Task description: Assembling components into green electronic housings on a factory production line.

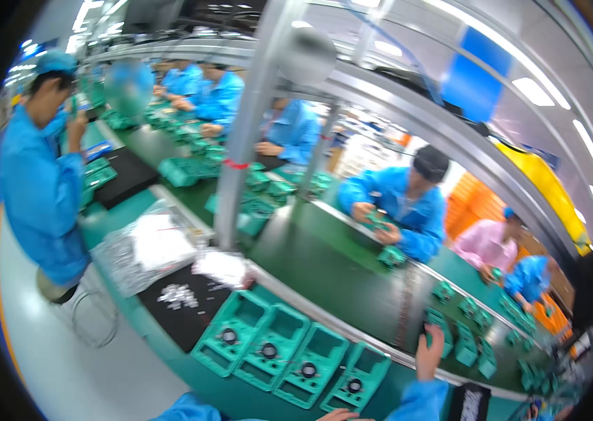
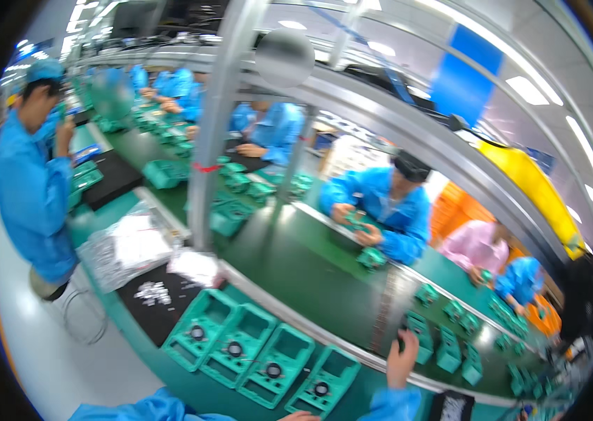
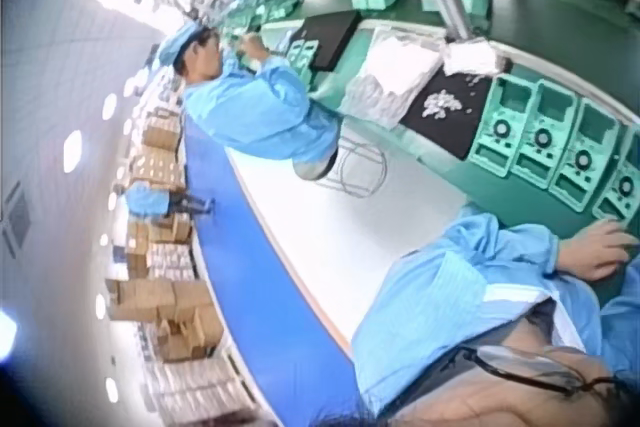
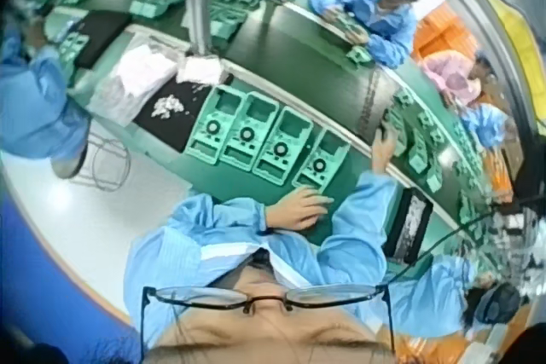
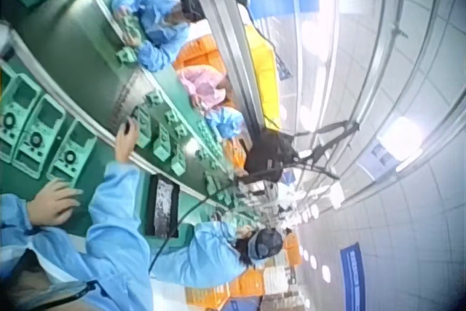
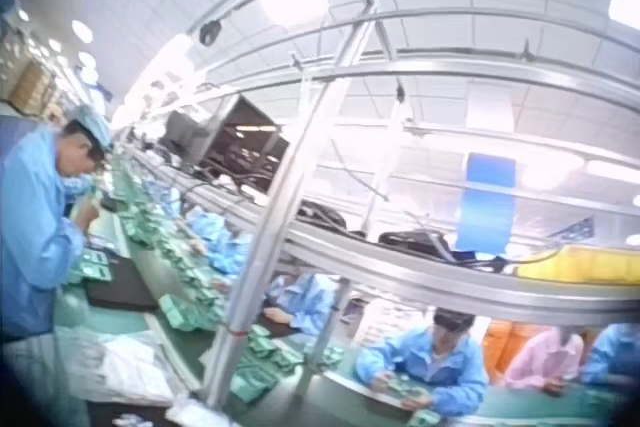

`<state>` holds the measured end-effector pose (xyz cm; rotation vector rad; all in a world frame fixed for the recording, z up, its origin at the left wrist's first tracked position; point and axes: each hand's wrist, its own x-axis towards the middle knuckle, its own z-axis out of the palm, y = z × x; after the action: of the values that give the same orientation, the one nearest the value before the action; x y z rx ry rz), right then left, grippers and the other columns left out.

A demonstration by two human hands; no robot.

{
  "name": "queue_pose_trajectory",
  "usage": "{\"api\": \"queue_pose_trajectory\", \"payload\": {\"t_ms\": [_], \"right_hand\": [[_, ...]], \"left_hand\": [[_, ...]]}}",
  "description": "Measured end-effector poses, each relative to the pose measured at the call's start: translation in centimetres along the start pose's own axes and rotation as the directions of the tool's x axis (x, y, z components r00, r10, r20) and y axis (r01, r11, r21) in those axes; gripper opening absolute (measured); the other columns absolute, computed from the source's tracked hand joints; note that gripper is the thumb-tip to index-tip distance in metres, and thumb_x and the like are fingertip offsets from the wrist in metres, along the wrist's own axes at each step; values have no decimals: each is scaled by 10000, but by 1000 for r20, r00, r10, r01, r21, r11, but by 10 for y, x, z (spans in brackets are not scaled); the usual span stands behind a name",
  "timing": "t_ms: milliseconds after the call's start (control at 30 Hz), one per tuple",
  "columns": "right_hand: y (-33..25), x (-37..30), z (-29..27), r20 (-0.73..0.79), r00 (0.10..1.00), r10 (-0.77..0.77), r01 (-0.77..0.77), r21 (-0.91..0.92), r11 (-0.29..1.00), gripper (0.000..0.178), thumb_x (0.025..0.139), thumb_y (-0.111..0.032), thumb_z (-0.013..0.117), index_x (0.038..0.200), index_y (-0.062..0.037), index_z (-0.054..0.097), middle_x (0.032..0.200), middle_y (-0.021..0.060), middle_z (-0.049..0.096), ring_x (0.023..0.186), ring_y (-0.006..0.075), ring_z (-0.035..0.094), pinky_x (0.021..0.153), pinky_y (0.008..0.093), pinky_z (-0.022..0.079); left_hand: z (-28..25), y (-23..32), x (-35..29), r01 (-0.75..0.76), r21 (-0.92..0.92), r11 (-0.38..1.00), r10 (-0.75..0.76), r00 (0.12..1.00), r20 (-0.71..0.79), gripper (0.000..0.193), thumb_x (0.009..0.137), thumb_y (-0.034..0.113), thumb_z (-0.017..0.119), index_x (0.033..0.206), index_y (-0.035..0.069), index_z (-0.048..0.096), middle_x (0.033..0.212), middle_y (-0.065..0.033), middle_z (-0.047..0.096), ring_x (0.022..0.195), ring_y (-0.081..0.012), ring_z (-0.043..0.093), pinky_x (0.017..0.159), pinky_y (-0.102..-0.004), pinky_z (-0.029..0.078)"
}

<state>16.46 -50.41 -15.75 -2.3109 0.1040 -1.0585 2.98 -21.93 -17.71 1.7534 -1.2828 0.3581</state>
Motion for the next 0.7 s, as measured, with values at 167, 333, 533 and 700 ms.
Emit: {"api": "queue_pose_trajectory", "payload": {"t_ms": [167, 333, 533, 700], "right_hand": [[-61, -86, -26, 349, 937, 2, -32, 80, 996, 356, 762, -28, 599, 1108, 10, 523, 1090, 147, 528, 946, 276, 540, 811, 340, 442], [-77, -110, -21, 398, 907, 135, -180, 78, 980, 456, 786, -46, 580, 1219, -2, 444, 1199, 166, 479, 1081, 293, 470, 909, 361, 370], [-88, -108, -12, 312, 950, 21, -17, -15, 1000, 430, 794, -50, 543, 1212, -5, 453, 1178, 203, 471, 1093, 370, 427, 932, 414, 337], [-110, -103, -18, 218, 976, -4, 34, -135, 990, 424, 775, -39, 534, 1191, -3, 464, 1173, 210, 467, 1085, 379, 427, 929, 427, 335]], "left_hand": [[-121, -33, -26, 475, 214, 854, -388, 854, -346, 213, 700, 113, 585, 912, 90, 579, 963, -77, 569, 840, -284, 543, 678, -400, 445], [-212, -80, -94, 799, 536, 273, -351, 601, -718, 201, 664, -8, 551, 843, 78, 583, 873, -91, 507, 729, -284, 506, 643, -380, 409], [-230, -103, -119, 866, 417, 278, -392, 498, -773, 124, 695, 33, 607, 808, 65, 568, 828, -84, 494, 732, -285, 501, 656, -389, 413], [-236, -116, -122, 864, 432, 258, -370, 501, -782, 56, 711, 53, 605, 738, 59, 556, 764, -97, 501, 704, -298, 503, 613, -403, 415]]}}
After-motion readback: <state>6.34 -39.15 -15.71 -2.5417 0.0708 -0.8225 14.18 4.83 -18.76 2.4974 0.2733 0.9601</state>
